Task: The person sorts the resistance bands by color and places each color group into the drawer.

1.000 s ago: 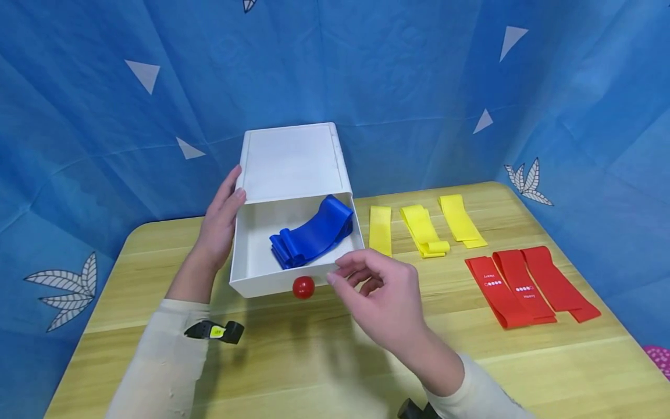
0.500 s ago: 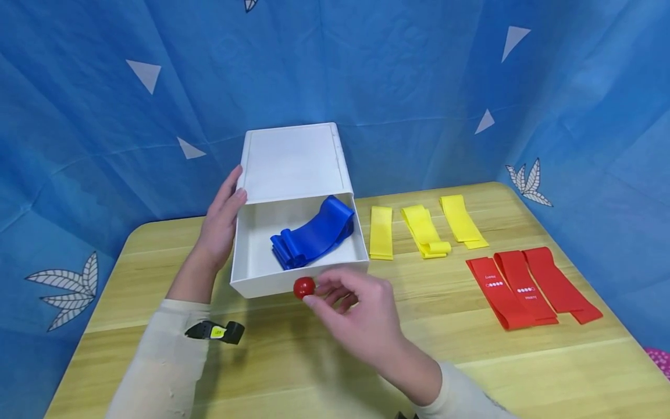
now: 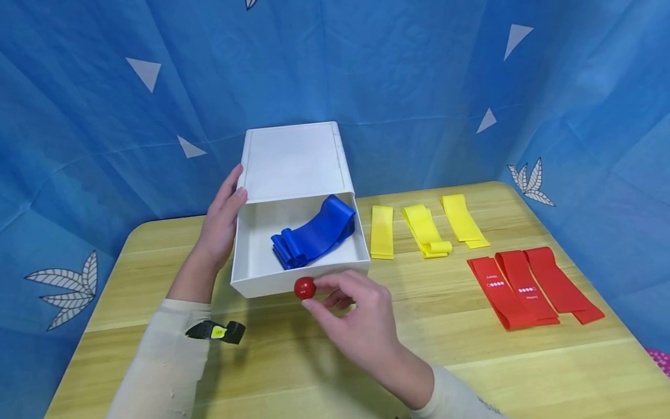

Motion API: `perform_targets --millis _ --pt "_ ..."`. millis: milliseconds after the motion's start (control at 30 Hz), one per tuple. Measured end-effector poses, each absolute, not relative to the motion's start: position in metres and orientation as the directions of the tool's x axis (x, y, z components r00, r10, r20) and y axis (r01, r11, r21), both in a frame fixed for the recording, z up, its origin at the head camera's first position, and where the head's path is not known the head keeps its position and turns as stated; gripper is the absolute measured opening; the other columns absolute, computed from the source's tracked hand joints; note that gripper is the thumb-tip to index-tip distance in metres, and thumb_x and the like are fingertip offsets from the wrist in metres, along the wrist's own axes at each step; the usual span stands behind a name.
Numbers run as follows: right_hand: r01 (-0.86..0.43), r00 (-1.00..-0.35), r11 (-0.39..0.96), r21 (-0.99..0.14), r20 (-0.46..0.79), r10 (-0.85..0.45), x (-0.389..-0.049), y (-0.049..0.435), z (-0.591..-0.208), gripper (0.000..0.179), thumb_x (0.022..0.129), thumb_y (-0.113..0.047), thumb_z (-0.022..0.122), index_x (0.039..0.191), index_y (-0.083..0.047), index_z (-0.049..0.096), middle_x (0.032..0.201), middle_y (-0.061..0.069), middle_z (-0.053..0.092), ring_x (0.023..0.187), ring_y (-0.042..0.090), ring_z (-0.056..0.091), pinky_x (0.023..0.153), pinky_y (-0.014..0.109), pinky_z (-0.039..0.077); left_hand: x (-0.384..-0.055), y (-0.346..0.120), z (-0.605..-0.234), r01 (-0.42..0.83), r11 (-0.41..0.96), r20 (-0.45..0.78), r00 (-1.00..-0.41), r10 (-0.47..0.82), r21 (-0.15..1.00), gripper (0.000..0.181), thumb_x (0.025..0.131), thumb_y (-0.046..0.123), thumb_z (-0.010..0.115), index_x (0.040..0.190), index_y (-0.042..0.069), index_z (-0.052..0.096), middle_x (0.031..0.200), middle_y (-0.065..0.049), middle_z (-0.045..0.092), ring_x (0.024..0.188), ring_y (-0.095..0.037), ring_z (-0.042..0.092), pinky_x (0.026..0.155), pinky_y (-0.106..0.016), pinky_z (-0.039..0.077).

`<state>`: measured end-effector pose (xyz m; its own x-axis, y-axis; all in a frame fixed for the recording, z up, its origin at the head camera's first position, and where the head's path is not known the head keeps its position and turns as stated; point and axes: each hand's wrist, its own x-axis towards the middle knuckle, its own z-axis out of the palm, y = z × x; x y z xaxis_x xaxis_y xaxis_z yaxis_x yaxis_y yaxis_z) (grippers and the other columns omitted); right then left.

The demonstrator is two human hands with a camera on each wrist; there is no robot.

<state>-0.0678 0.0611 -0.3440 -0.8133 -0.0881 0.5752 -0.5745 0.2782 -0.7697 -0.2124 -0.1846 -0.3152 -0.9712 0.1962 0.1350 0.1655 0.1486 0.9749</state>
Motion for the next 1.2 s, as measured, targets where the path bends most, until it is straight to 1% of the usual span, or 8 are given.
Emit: perform_targets --millis 167,300,533,767,933,1200 --pt "-0.579 -0.81 0.269 -0.77 0.581 -0.079 -0.069 0.06 -0.347 0.02 0.081 -0.012 0.086 0.098 -0.009 0.075 0.096 -0.002 0.072 0.069 0.005 0.066 0.062 0.024 0.056 -0.212 -0.185 -0.315 0.167 0.141 0.137 -0.971 0.198 0.976 0.062 0.105 0.048 0.039 0.161 0.036 0.014 0.163 0.003 0.018 0.139 -0.031 0.034 0.101 -0.055 0.042" --pt "-0.575 -0.812 0.266 -0.774 0.58 -0.069 -0.069 0.059 -0.348 0.021 0.08 -0.015 0.086 0.097 -0.01 0.076 0.096 -0.003 0.072 0.068 0.005 0.066 0.063 0.023 0.056 -0.212 -0.186 -0.314 0.164 0.135 0.135 -0.971 0.199 0.977 0.062 0.105 0.048 0.039 0.16 0.037 0.014 0.162 0.003 0.019 0.138 -0.031 0.035 0.1 -0.053 0.044" --pt "-0.583 -0.804 0.268 -0.767 0.591 -0.06 -0.073 0.056 -0.35 0.019 0.081 -0.014 0.085 0.097 -0.01 0.076 0.095 -0.001 0.072 0.068 0.005 0.066 0.063 0.024 0.056 -0.213 -0.186 -0.314 0.143 0.138 0.114 -0.974 0.198 0.98 0.062 0.104 0.05 0.039 0.16 0.04 0.014 0.162 0.004 0.019 0.136 -0.031 0.038 0.099 -0.052 0.045" --pt "-0.578 -0.807 0.257 -0.774 0.588 -0.043 -0.079 0.055 -0.351 0.017 0.083 -0.012 0.084 0.098 -0.009 0.077 0.093 -0.001 0.072 0.067 0.006 0.066 0.063 0.025 0.057 -0.214 -0.185 -0.314 0.146 0.141 0.117 -0.973 0.199 0.979 0.063 0.104 0.05 0.039 0.16 0.038 0.014 0.163 0.005 0.016 0.139 -0.03 0.033 0.103 -0.058 0.039" --pt "-0.572 -0.811 0.25 -0.781 0.584 -0.031 -0.083 0.055 -0.352 0.017 0.083 -0.014 0.083 0.099 -0.01 0.077 0.093 -0.002 0.072 0.068 0.006 0.067 0.064 0.026 0.057 -0.214 -0.185 -0.314 0.146 0.138 0.117 -0.973 0.199 0.98 0.063 0.104 0.05 0.039 0.16 0.037 0.014 0.163 0.004 0.015 0.141 -0.029 0.03 0.106 -0.059 0.036" --pt "-0.567 -0.814 0.242 -0.788 0.581 -0.013 -0.089 0.053 -0.351 0.018 0.083 -0.015 0.084 0.098 -0.01 0.077 0.094 -0.002 0.072 0.068 0.007 0.067 0.064 0.027 0.057 -0.215 -0.186 -0.313 0.133 0.111 0.109 -0.973 0.203 0.985 0.062 0.106 0.046 0.037 0.161 0.032 0.014 0.163 0.001 0.015 0.14 -0.031 0.03 0.107 -0.06 0.034"
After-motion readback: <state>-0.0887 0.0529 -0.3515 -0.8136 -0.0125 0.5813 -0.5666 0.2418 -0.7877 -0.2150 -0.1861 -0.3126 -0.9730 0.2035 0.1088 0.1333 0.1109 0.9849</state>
